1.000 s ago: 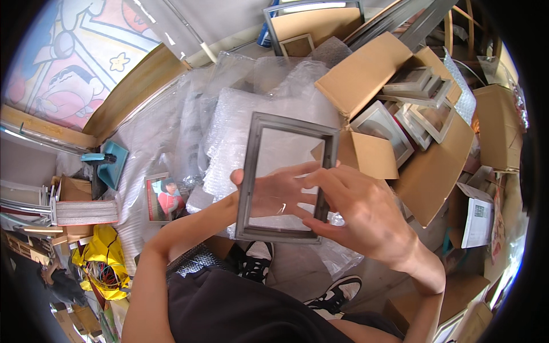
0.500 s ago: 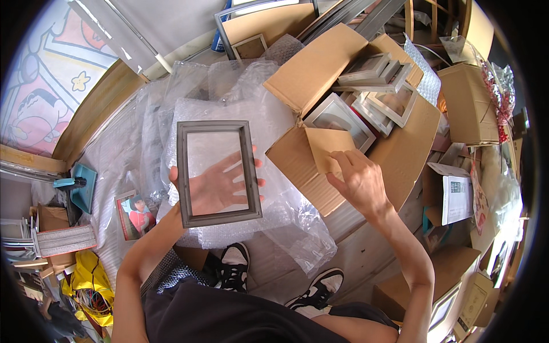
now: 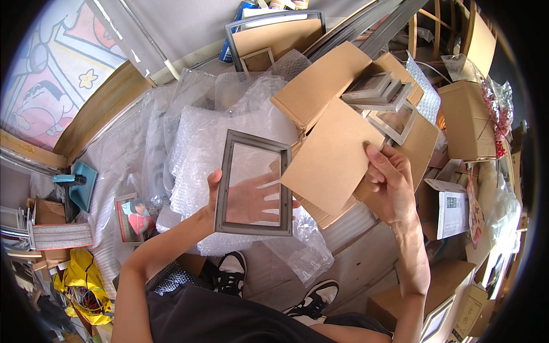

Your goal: The person assembles multiple small picture frames by hand. They open the back of each frame, insert a cardboard backing, and secure the back panel. The person handles several frames one at a time, placing completed units into a cardboard box.

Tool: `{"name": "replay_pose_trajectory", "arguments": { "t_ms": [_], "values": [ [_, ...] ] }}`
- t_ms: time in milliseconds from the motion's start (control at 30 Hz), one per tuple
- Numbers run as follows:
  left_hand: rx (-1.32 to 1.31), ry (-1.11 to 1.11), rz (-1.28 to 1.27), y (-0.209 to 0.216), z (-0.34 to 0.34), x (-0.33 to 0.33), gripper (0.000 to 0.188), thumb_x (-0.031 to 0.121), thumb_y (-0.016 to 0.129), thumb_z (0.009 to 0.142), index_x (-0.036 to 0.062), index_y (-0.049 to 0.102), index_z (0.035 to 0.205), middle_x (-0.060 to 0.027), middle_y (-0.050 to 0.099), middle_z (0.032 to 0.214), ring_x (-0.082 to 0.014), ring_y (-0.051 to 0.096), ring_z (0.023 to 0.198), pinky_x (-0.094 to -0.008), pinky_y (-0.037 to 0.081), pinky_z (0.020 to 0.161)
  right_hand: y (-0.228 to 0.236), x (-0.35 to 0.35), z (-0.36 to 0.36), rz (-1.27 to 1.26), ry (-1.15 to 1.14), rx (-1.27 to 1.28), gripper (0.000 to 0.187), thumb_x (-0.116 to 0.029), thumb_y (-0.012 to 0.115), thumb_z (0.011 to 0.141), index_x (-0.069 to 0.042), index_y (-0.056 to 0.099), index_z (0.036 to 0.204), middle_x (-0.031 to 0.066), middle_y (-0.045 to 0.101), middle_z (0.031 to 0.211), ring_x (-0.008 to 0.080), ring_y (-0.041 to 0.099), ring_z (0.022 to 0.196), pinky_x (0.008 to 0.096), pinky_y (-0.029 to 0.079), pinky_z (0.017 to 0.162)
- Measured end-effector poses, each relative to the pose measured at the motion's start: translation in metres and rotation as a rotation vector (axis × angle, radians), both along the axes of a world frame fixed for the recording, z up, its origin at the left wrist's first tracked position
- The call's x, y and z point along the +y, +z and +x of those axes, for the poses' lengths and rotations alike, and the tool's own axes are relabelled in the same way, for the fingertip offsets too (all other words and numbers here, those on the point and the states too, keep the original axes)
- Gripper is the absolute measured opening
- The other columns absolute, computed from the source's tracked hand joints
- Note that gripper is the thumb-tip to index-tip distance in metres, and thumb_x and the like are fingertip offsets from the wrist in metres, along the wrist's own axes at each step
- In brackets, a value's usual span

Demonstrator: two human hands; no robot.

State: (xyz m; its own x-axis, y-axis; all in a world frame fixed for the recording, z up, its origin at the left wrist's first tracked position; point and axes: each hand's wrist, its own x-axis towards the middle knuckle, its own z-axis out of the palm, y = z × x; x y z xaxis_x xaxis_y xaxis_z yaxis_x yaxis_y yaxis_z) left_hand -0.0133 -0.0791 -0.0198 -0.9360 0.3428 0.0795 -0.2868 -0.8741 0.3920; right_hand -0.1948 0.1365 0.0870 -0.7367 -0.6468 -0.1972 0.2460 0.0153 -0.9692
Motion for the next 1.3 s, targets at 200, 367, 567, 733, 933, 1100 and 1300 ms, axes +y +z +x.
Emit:
{"name": "replay_pose_trajectory", "arguments": {
  "t_ms": [200, 367, 567, 733, 933, 1100, 1300],
  "values": [
    [0.042, -0.033, 0.065, -0.002, -0.003, 0.007, 0.122, 0.078, 0.059, 0.060, 0.0083, 0.013, 0.150, -0.0154, 0.015, 0.154, -0.0445, 0.019, 0.137, -0.0634, 0.014, 0.109, 0.006, -0.002, 0.007, -0.002, 0.072, -0.032, 0.020, -0.022, 0.059, 0.094, -0.003, 0.062, 0.097, -0.0078, 0.041, 0.060, -0.0001, 0.030, 0.051, 0.0189, 0.020, 0.044],
    [0.014, -0.033, 0.164, -0.003, -0.006, 0.015, 0.120, 0.078, 0.059, 0.062, 0.0061, 0.016, 0.149, -0.0159, 0.020, 0.153, -0.0417, 0.020, 0.138, -0.0596, 0.015, 0.110, 0.004, -0.003, 0.032, -0.008, 0.022, 0.494, 0.020, -0.020, 0.057, 0.095, 0.000, 0.060, 0.093, -0.0040, 0.049, 0.060, 0.0021, 0.041, 0.051, 0.0188, 0.029, 0.044],
    [-0.120, 0.137, -0.071, -0.013, 0.001, 0.010, 0.125, 0.083, 0.056, 0.061, 0.0010, 0.017, 0.147, -0.0223, 0.023, 0.149, -0.0361, 0.036, 0.131, -0.0488, 0.035, 0.104, -0.018, -0.011, 0.040, -0.327, 0.418, 1.774, 0.041, -0.007, 0.064, 0.063, 0.003, 0.066, 0.103, -0.0032, 0.048, 0.064, 0.0079, 0.046, 0.048, 0.0190, 0.035, 0.041],
    [-0.062, 0.138, -0.069, -0.010, 0.002, 0.011, 0.129, 0.081, 0.065, 0.056, 0.0018, 0.018, 0.146, -0.0234, 0.026, 0.147, -0.0356, 0.039, 0.129, -0.0480, 0.039, 0.102, -0.027, -0.007, 0.037, -0.239, 0.450, 1.853, 0.051, -0.009, 0.062, 0.057, 0.003, 0.066, 0.107, -0.0044, 0.040, 0.061, 0.0050, 0.042, 0.049, 0.0196, 0.033, 0.040],
    [0.023, 0.063, -0.027, 0.009, -0.008, 0.024, 0.125, 0.071, 0.071, 0.054, 0.0024, 0.021, 0.145, -0.0246, 0.030, 0.144, -0.0410, 0.040, 0.127, -0.0523, 0.041, 0.101, -0.031, -0.008, 0.049, -0.325, 0.498, 1.702, 0.059, -0.009, 0.060, 0.053, 0.002, 0.065, 0.111, -0.0042, 0.035, 0.059, 0.0058, 0.041, 0.048, 0.0211, 0.032, 0.040],
    [-0.080, 0.041, -0.027, 0.014, -0.003, 0.021, 0.131, 0.070, 0.078, 0.048, 0.0081, 0.020, 0.147, -0.0172, 0.024, 0.150, -0.0396, 0.031, 0.133, -0.0525, 0.034, 0.106, -0.030, -0.006, 0.046, -0.377, 0.443, 1.628, 0.043, -0.006, 0.064, 0.065, 0.003, 0.065, 0.107, -0.0038, 0.040, 0.059, 0.0067, 0.048, 0.050, 0.0201, 0.035, 0.040],
    [0.118, -0.002, -0.007, -0.008, -0.009, 0.023, 0.120, 0.080, 0.065, 0.053, 0.0182, 0.024, 0.148, -0.0149, 0.027, 0.150, -0.0505, 0.026, 0.133, -0.0620, 0.025, 0.105, 0.000, -0.009, 0.045, -0.150, -0.065, 0.759, 0.012, -0.012, 0.061, 0.091, 0.000, 0.063, 0.090, -0.0004, 0.053, 0.061, 0.0053, 0.049, 0.051, 0.0209, 0.038, 0.045]
  ]
}}
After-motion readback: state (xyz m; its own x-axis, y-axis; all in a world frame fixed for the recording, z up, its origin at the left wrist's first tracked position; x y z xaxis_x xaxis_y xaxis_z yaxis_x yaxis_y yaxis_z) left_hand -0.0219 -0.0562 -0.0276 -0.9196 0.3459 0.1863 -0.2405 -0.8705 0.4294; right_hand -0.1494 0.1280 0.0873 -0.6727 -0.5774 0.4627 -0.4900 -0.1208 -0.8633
